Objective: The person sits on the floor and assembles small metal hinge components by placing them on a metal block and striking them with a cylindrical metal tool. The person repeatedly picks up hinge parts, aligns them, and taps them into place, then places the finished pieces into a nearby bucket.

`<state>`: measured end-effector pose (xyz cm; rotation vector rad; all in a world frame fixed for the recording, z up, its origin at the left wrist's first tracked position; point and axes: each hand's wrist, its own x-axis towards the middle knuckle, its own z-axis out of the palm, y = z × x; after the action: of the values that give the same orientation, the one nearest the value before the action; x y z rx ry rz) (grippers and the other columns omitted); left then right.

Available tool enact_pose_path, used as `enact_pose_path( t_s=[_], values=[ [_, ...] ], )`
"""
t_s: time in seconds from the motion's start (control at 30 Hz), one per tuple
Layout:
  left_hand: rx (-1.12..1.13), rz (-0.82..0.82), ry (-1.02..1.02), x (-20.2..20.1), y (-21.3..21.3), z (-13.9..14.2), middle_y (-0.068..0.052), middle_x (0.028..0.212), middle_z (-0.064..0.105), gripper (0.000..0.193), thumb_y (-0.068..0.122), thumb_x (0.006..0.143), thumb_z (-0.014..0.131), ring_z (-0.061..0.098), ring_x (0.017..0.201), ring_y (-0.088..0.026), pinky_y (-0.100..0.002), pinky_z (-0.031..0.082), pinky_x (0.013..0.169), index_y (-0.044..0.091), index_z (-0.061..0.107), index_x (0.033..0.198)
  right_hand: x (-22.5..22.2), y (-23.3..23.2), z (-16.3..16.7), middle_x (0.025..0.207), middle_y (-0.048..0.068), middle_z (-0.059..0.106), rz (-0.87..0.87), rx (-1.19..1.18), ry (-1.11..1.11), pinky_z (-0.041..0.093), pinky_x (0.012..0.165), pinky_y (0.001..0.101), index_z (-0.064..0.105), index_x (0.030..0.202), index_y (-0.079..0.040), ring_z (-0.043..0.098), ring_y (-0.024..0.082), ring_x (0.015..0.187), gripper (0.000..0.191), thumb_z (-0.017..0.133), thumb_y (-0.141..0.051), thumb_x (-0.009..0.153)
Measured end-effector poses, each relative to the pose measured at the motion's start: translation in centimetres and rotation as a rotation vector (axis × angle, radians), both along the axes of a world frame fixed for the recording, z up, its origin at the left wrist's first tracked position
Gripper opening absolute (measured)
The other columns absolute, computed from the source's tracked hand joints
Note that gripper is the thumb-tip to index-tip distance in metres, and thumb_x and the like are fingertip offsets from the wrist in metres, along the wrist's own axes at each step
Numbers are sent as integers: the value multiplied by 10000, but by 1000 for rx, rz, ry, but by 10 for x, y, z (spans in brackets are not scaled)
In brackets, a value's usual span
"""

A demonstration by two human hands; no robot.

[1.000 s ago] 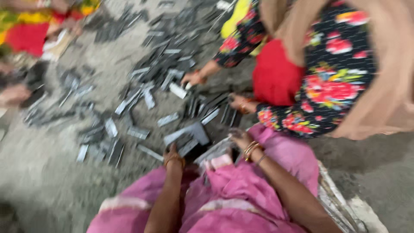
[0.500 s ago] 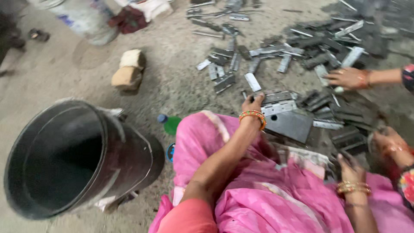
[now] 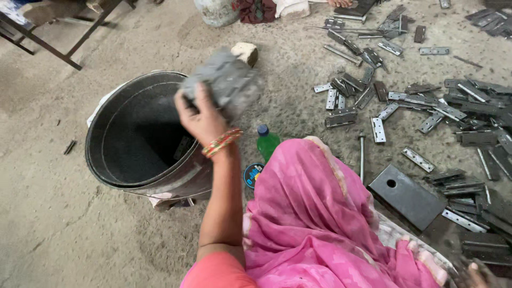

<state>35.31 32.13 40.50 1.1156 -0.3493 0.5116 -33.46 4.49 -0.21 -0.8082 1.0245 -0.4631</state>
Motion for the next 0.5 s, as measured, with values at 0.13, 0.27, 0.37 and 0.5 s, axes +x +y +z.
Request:
enact_pose_path(
  t_s=[0.13, 0.27, 0.37, 0.5],
  values=[
    [231, 606, -304, 18, 62, 29, -92, 1144, 671, 227, 85, 1090, 718, 639, 997, -225, -376, 544, 971, 26, 576, 1257, 11, 2, -8, 1353, 189, 631, -294, -157, 81, 508, 963, 500, 501, 1449, -40, 642, 313, 1149, 400, 496, -299, 1144],
    [1067, 692, -179, 21, 77, 26, -181, 1236, 628, 466, 108, 900, 786, 644, 1096, -421, -503, 514, 837, 132, 614, 1332, 48, 33, 34, 1315, 183, 636, -456, -306, 113, 526, 959, 509, 514, 1398, -28, 644, 322, 1147, 315, 526, -214, 1143],
    [1177, 580, -324, 14, 59, 23, -217, 1279, 599, 583, 153, 816, 822, 625, 1073, -464, -522, 516, 777, 130, 606, 1358, 62, 60, 72, 1287, 178, 640, -522, -359, 94, 540, 956, 516, 524, 1359, -19, 646, 328, 1146, 254, 549, -150, 1143],
    [985, 325, -450, -24, 2, 23, -186, 1335, 590, 551, 112, 906, 789, 633, 1148, -419, -483, 547, 914, 113, 566, 1410, 69, 79, 92, 1250, 171, 644, -587, -392, 44, 559, 952, 525, 537, 1307, -6, 649, 337, 1145, 180, 579, -65, 1143]
  ],
)
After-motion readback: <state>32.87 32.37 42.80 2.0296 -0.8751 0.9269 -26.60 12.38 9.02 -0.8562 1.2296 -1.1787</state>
